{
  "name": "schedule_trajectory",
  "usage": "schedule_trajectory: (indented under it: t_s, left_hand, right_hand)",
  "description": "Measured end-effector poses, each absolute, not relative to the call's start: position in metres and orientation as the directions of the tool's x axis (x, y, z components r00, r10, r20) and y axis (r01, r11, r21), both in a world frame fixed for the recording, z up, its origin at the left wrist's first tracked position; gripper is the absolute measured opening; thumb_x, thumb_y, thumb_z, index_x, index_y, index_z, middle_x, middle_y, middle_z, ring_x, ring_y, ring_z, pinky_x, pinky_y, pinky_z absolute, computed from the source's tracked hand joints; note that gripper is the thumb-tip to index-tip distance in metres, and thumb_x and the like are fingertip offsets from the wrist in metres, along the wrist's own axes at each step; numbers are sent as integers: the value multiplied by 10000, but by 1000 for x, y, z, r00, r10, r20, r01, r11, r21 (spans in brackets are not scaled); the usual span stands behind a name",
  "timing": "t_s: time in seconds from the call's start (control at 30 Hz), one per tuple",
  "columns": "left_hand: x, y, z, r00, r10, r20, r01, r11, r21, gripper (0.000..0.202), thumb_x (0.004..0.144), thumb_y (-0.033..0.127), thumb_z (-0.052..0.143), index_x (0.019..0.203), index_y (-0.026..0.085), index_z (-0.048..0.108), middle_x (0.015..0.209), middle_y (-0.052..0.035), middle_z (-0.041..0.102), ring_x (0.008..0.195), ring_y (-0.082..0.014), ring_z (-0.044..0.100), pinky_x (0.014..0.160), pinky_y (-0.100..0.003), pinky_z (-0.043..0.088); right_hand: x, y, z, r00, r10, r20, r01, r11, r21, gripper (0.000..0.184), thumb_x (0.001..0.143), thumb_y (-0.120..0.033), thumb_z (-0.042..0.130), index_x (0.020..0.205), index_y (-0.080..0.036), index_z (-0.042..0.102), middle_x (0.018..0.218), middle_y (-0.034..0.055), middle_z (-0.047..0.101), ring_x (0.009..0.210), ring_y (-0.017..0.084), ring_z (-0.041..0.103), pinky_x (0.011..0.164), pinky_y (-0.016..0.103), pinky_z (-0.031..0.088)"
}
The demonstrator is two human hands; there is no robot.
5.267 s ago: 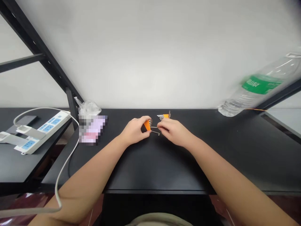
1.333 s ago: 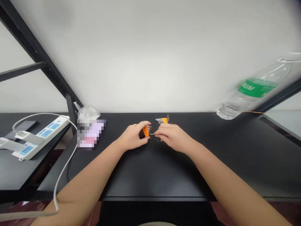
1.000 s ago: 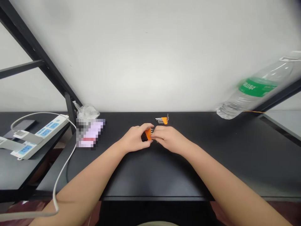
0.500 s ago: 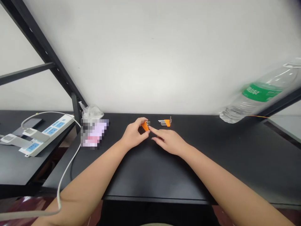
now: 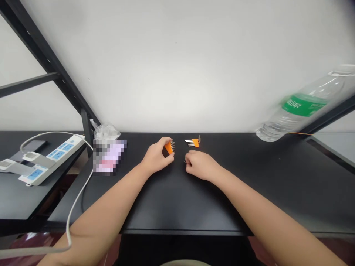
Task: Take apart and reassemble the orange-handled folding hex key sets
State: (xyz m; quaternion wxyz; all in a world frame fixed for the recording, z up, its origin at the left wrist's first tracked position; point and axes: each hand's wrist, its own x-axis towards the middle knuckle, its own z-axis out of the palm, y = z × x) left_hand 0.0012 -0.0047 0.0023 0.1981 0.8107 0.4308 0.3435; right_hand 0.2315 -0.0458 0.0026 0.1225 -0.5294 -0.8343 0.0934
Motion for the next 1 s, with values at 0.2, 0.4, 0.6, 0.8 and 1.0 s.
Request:
schedule_trajectory:
  t_s: [0.2,0.4,0.6,0.8,1.0]
  left_hand:
    - [2,-6,6,459,809,366,573,-585,574,524,829,309,691,1325,259,528,1151,-18,721,952,-198,716,894,-344,567]
    - [2,-7,6,509,783,357,520,-610,597,519,852,318,680,1344,264,524,1175,-20,715,974,-186,711,888,-318,566]
    - [1,-7,6,524,769,365,509,-627,590,533,850,313,687,1353,258,520,1189,-23,710,990,-185,703,909,-318,560]
    - [2,-8,6,530,765,367,513,-633,580,551,845,306,692,1363,261,509,1165,-11,712,960,-175,703,889,-307,557]
    - [1,-7,8,571,737,362,579,-674,458,566,854,341,692,1385,265,512,1108,-22,718,967,-209,687,923,-359,536]
  right_hand:
    - [229,-45,11,-440,858,266,674,511,-533,104,839,-125,593,858,-216,544,784,-12,624,665,138,543,632,267,413]
    - [228,-46,10,-463,802,376,622,597,-507,98,873,-113,560,883,-210,569,852,15,589,720,146,530,681,282,441]
    - [232,-45,10,-491,786,376,610,618,-496,112,895,-108,551,908,-208,600,876,23,582,728,146,533,694,283,453]
    - [234,-45,13,-495,787,368,614,616,-493,107,903,-110,561,907,-204,613,868,23,589,719,145,540,697,290,462]
    - [238,-48,16,-574,732,366,644,680,-350,155,963,-124,516,952,-200,652,899,50,611,783,173,571,713,310,470]
